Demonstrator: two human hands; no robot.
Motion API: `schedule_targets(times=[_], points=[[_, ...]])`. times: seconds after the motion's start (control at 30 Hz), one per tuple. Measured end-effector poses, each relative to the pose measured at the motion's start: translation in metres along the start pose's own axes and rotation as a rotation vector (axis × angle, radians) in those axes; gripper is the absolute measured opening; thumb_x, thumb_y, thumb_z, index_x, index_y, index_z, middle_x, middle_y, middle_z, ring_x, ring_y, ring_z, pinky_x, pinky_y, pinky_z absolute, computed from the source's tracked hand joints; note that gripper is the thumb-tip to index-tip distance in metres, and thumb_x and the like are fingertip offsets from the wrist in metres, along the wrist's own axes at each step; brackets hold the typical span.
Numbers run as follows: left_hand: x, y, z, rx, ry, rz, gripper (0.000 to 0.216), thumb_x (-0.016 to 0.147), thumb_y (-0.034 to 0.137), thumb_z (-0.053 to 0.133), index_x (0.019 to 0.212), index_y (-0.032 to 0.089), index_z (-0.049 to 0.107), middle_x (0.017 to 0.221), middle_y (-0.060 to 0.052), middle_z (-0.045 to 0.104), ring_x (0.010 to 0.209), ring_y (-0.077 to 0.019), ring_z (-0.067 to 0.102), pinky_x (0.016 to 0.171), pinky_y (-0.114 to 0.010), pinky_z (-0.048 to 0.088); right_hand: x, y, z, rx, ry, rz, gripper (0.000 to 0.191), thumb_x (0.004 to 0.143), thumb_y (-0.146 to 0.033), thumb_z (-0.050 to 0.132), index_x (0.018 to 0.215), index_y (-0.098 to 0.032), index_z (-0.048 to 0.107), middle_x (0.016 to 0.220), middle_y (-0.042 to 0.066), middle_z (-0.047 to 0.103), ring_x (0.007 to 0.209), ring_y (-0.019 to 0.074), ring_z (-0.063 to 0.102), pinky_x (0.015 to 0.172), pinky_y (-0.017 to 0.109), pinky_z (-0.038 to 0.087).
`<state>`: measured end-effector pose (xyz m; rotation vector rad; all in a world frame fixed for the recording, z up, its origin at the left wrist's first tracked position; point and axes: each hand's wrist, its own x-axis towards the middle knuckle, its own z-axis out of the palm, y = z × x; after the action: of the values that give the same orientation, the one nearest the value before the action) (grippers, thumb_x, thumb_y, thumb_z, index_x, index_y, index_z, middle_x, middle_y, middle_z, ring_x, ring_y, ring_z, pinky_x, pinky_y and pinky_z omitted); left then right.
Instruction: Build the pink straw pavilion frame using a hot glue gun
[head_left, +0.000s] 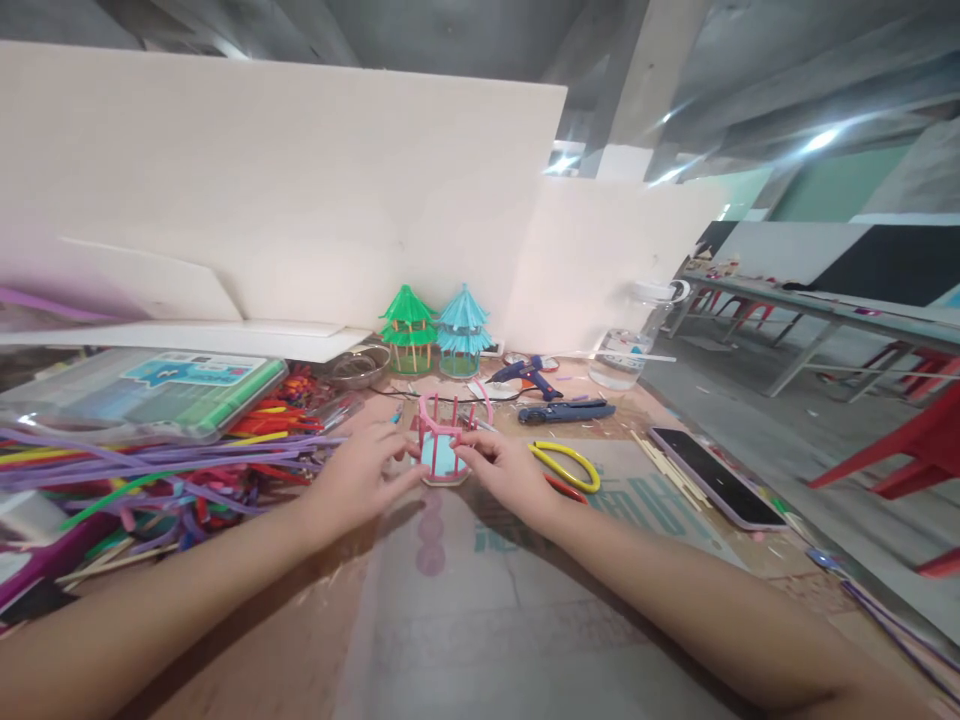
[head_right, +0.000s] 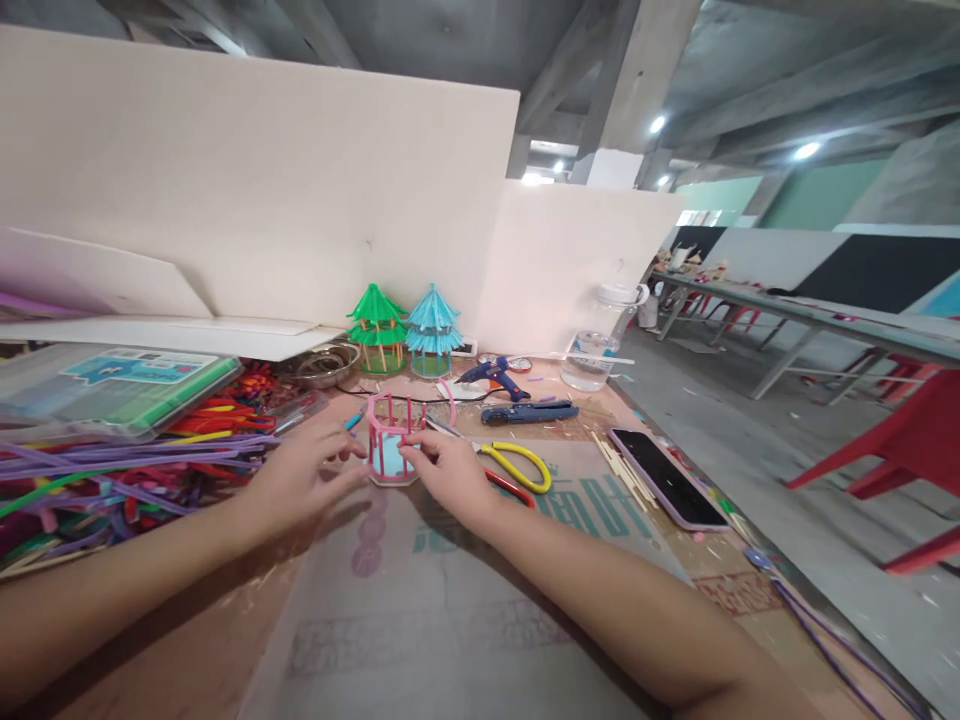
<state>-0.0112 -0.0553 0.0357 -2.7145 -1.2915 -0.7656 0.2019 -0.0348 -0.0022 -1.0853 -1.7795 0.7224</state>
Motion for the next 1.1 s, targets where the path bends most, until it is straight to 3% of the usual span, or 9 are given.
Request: schedule_targets(times=[0.13, 0.23, 0.37, 0.53, 0.67, 0.77, 1.1], points=[[0.0, -0.003, 0.023, -0.039, -0.009, -0.022, 0.025, 0.089, 0.038, 0.061, 0.104, 0.02, 0.07, 0.098, -0.008, 0.069, 0.095, -0.0237, 0.062, 0.084, -0.036, 0.051, 0.007, 0.003, -0.005, 0.004, 0.024, 0.009, 0.024, 0.081, -0.034, 0.057, 0.082, -0.017, 0.073, 0.058, -0.001, 0.062, 0.051, 0.0117, 0.047, 0.05, 0.023, 0.035], [0.009, -0.005, 0.035, -0.136, -0.004, -0.026, 0.022, 0.09, 0.036, 0.06, 0.103, 0.023, 0.072, 0.103, -0.008, 0.07, 0.101, -0.0242, 0.062, 0.09, -0.039, 0.05, 0.008, 0.003, -0.008, -0.001, 0.034, 0.02, 0.024, 0.08, -0.035, 0.057, 0.08, -0.017, 0.072, 0.056, -0.001, 0.06, 0.05, 0.0117, 0.046, 0.05, 0.023, 0.034], [0.015, -0.011, 0.048, -0.192, -0.005, -0.035, 0.019, 0.091, 0.034, 0.058, 0.094, 0.023, 0.074, 0.096, -0.006, 0.071, 0.098, -0.0233, 0.062, 0.093, -0.04, 0.047, 0.006, 0.001, -0.008, 0.021, 0.022, 0.021, 0.024, 0.081, -0.036, 0.056, 0.084, -0.017, 0.073, 0.057, -0.002, 0.059, 0.051, 0.0122, 0.047, 0.051, 0.023, 0.035], [0.014, -0.015, 0.056, -0.184, 0.041, -0.003, 0.018, 0.092, 0.028, 0.056, 0.087, 0.021, 0.072, 0.091, -0.006, 0.069, 0.091, -0.0219, 0.061, 0.084, -0.036, 0.046, 0.006, 0.004, -0.005, 0.071, 0.005, 0.02, 0.023, 0.082, -0.036, 0.056, 0.079, -0.019, 0.071, 0.067, 0.001, 0.066, 0.06, 0.0144, 0.055, 0.058, 0.025, 0.041], [0.014, -0.011, 0.05, -0.174, 0.098, 0.002, 0.019, 0.09, 0.031, 0.056, 0.078, 0.019, 0.065, 0.076, -0.002, 0.064, 0.078, -0.0188, 0.059, 0.072, -0.032, 0.044, 0.007, 0.008, -0.004, 0.099, 0.019, 0.032, 0.023, 0.082, -0.036, 0.057, 0.084, -0.019, 0.071, 0.069, 0.001, 0.068, 0.061, 0.0146, 0.056, 0.059, 0.025, 0.043], [0.017, -0.005, 0.038, -0.094, 0.24, 0.047, 0.025, 0.09, 0.034, 0.053, 0.071, 0.018, 0.056, 0.065, 0.001, 0.055, 0.065, -0.0165, 0.052, 0.063, -0.03, 0.039, 0.007, 0.007, -0.005, 0.093, 0.017, 0.008, 0.023, 0.084, -0.034, 0.055, 0.086, -0.018, 0.071, 0.071, 0.002, 0.069, 0.061, 0.0143, 0.057, 0.06, 0.025, 0.044], [0.019, -0.003, 0.012, -0.026, 0.391, 0.216, 0.02, 0.09, 0.024, 0.046, 0.07, 0.02, 0.048, 0.066, 0.0, 0.053, 0.064, -0.016, 0.048, 0.061, -0.031, 0.037, 0.002, 0.002, -0.01, -0.012, 0.002, -0.073, 0.024, 0.087, -0.027, 0.052, 0.09, -0.019, 0.075, 0.077, 0.003, 0.073, 0.064, 0.0141, 0.059, 0.058, 0.024, 0.043]])
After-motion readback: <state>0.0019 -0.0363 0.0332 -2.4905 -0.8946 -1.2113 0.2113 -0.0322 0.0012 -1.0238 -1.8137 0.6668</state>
